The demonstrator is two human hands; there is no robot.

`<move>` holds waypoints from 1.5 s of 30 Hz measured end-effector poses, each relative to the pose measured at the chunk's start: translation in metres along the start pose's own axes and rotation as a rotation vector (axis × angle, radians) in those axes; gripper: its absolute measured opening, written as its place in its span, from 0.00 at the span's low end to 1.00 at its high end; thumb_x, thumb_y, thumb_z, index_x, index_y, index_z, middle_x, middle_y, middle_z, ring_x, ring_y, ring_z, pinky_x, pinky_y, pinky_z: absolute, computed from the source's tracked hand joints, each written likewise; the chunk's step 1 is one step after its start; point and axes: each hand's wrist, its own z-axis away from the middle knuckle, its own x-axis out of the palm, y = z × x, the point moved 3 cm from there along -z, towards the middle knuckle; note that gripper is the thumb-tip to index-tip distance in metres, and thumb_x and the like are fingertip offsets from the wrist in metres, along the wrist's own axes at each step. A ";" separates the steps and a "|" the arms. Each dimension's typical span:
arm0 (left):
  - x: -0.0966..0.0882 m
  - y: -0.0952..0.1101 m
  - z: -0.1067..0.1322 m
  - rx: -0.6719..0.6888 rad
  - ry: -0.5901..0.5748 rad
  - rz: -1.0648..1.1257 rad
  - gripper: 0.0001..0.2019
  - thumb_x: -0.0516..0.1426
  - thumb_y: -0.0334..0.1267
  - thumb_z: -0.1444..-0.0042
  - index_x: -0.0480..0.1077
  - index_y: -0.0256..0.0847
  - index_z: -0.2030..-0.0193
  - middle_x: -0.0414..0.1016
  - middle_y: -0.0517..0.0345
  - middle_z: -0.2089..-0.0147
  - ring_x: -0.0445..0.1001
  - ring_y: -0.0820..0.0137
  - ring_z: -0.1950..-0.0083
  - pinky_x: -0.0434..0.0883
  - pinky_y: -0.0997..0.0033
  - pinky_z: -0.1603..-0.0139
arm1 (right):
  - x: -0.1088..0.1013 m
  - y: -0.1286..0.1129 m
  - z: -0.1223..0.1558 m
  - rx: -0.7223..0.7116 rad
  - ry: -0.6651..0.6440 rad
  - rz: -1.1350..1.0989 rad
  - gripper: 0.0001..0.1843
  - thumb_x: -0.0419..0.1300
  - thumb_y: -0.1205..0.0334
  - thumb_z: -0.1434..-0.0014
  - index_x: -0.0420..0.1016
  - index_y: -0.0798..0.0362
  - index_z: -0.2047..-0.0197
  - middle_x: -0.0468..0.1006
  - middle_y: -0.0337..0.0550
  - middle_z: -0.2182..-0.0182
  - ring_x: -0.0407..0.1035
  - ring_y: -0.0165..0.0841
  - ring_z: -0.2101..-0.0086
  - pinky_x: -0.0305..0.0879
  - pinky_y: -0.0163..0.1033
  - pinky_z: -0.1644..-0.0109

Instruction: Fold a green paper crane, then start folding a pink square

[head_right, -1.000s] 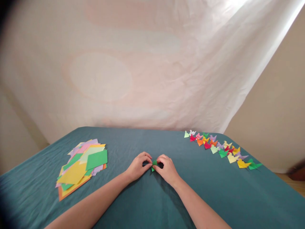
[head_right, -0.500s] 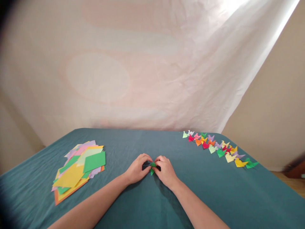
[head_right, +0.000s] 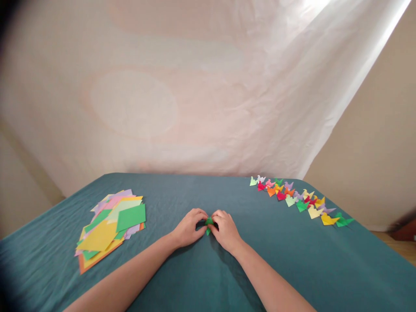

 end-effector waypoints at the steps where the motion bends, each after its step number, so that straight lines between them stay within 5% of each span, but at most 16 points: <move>1: 0.000 0.000 0.000 0.001 0.000 -0.002 0.10 0.55 0.31 0.50 0.68 0.40 0.59 0.69 0.53 0.56 0.66 0.64 0.52 0.63 0.63 0.50 | 0.000 0.001 0.001 -0.001 0.008 -0.016 0.03 0.57 0.66 0.44 0.71 0.53 0.69 0.71 0.42 0.65 0.64 0.34 0.62 0.59 0.39 0.57; 12: 0.001 -0.001 0.000 0.003 0.007 0.016 0.08 0.57 0.37 0.47 0.69 0.40 0.59 0.70 0.54 0.57 0.66 0.65 0.53 0.63 0.64 0.50 | -0.014 0.000 0.004 0.034 0.249 -0.203 0.10 0.50 0.59 0.38 0.68 0.52 0.67 0.71 0.43 0.67 0.66 0.36 0.63 0.61 0.42 0.56; 29: 0.002 0.001 -0.007 -0.015 0.035 -0.003 0.06 0.60 0.39 0.49 0.72 0.42 0.64 0.71 0.56 0.58 0.66 0.64 0.54 0.62 0.65 0.52 | -0.017 -0.009 0.003 -0.060 0.236 -0.260 0.06 0.53 0.62 0.40 0.70 0.52 0.66 0.71 0.44 0.67 0.66 0.36 0.63 0.61 0.42 0.56; 45: 0.004 -0.003 -0.006 -0.081 0.011 -0.059 0.11 0.62 0.43 0.53 0.72 0.44 0.63 0.69 0.56 0.56 0.63 0.62 0.50 0.62 0.63 0.50 | -0.018 0.017 0.000 0.095 0.250 -0.362 0.12 0.50 0.60 0.39 0.73 0.52 0.66 0.73 0.44 0.67 0.68 0.35 0.64 0.62 0.40 0.57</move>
